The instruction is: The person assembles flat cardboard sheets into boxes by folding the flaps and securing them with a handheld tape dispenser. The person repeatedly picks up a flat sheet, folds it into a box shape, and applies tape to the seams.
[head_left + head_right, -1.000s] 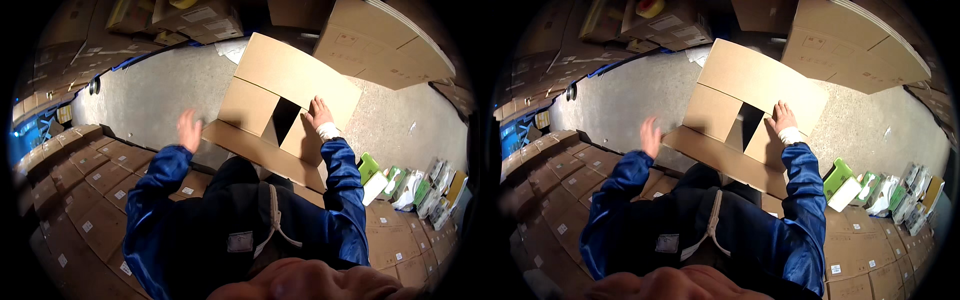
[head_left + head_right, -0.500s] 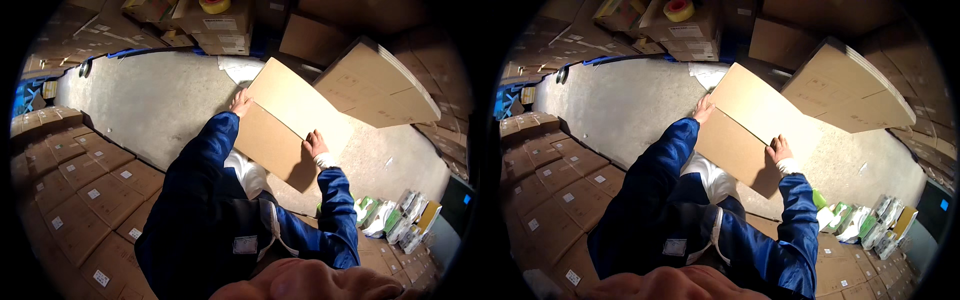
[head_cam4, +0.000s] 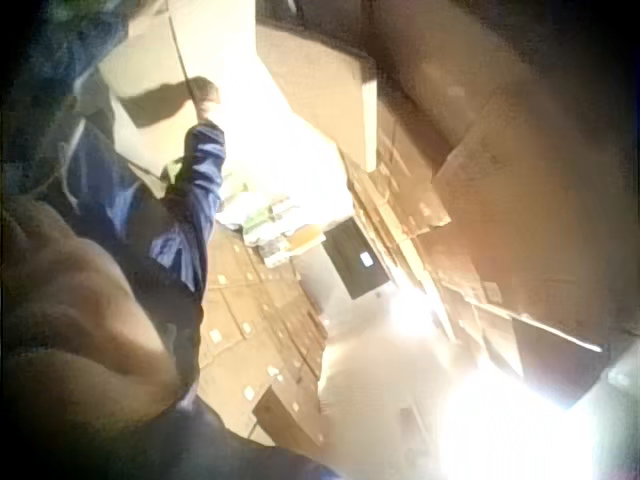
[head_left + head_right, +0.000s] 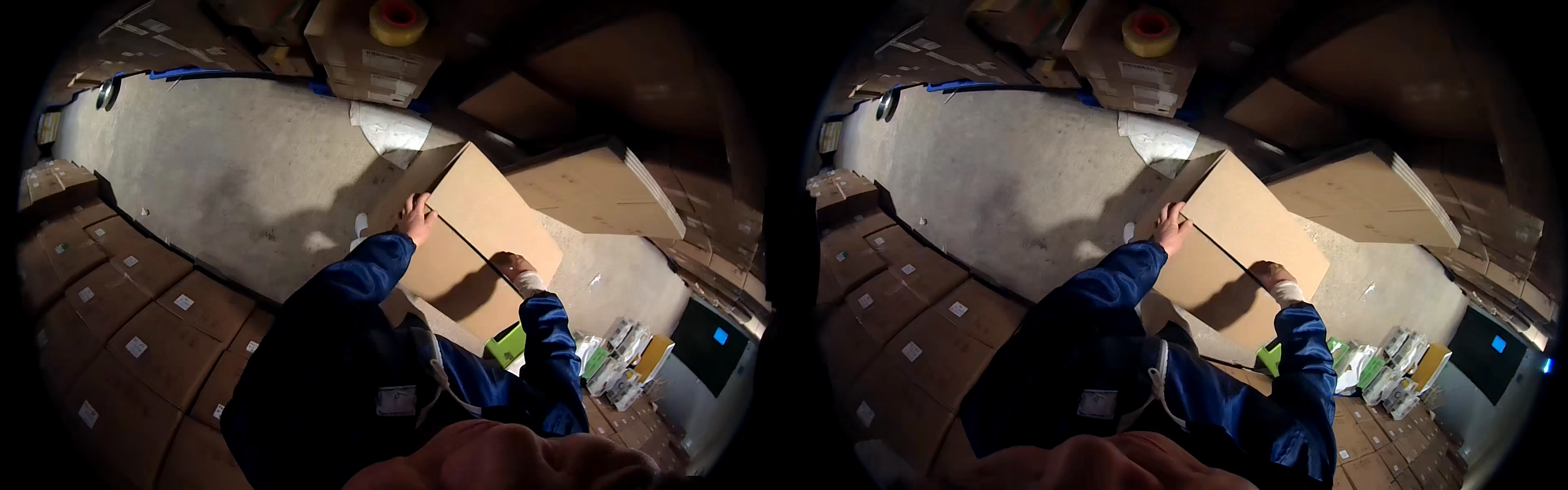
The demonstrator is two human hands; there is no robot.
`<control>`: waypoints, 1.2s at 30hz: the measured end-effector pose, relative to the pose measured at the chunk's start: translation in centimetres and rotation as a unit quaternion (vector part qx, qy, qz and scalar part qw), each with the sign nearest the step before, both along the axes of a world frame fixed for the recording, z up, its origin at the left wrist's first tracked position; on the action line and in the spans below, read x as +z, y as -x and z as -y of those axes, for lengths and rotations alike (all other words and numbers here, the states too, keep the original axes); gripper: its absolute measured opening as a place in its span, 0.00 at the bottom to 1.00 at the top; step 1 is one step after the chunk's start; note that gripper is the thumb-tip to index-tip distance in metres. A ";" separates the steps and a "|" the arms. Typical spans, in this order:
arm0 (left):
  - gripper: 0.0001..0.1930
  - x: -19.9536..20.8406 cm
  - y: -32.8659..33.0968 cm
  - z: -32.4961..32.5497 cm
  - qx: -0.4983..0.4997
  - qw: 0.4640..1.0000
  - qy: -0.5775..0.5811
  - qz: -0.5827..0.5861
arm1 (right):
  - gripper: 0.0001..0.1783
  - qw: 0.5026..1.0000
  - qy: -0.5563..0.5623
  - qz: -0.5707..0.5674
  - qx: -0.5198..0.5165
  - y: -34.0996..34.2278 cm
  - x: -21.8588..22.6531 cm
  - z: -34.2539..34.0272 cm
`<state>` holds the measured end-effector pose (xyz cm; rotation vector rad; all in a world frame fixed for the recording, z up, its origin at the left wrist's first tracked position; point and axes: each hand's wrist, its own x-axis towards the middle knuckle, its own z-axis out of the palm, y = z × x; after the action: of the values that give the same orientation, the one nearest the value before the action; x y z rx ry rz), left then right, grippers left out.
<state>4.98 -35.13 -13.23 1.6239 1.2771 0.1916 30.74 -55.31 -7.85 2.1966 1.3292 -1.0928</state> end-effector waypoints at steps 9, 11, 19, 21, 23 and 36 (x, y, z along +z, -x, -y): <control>0.34 0.7 0.0 -1.4 0.064 0.990 0.121 0.018 | 0.26 0.943 -0.332 0.006 0.036 1.9 8.3 -36.3; 0.36 0.3 -0.3 -0.9 0.068 0.993 0.098 -0.010 | 0.30 0.922 -0.381 -0.072 -0.015 2.4 7.8 -44.0; 0.33 0.6 1.0 -2.3 -0.084 0.995 0.035 -0.032 | 0.38 0.909 -0.414 0.043 0.010 4.5 3.5 -61.5; 0.33 -0.1 1.4 -1.7 -0.102 0.995 -0.020 0.004 | 0.41 0.941 -0.335 0.040 -0.019 4.6 3.3 -63.2; 0.31 -1.4 2.4 -2.8 -0.062 0.997 -0.034 0.009 | 0.43 0.968 -0.250 -0.016 -0.029 7.5 3.1 -66.8; 0.24 -2.1 1.6 -1.4 -0.017 0.994 -0.068 0.086 | 0.33 0.921 -0.386 -0.036 -0.028 6.3 6.3 -58.5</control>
<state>3.34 -33.74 -15.32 1.7050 1.1230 0.3969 24.44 3.17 -1.51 2.7519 1.9942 -0.7292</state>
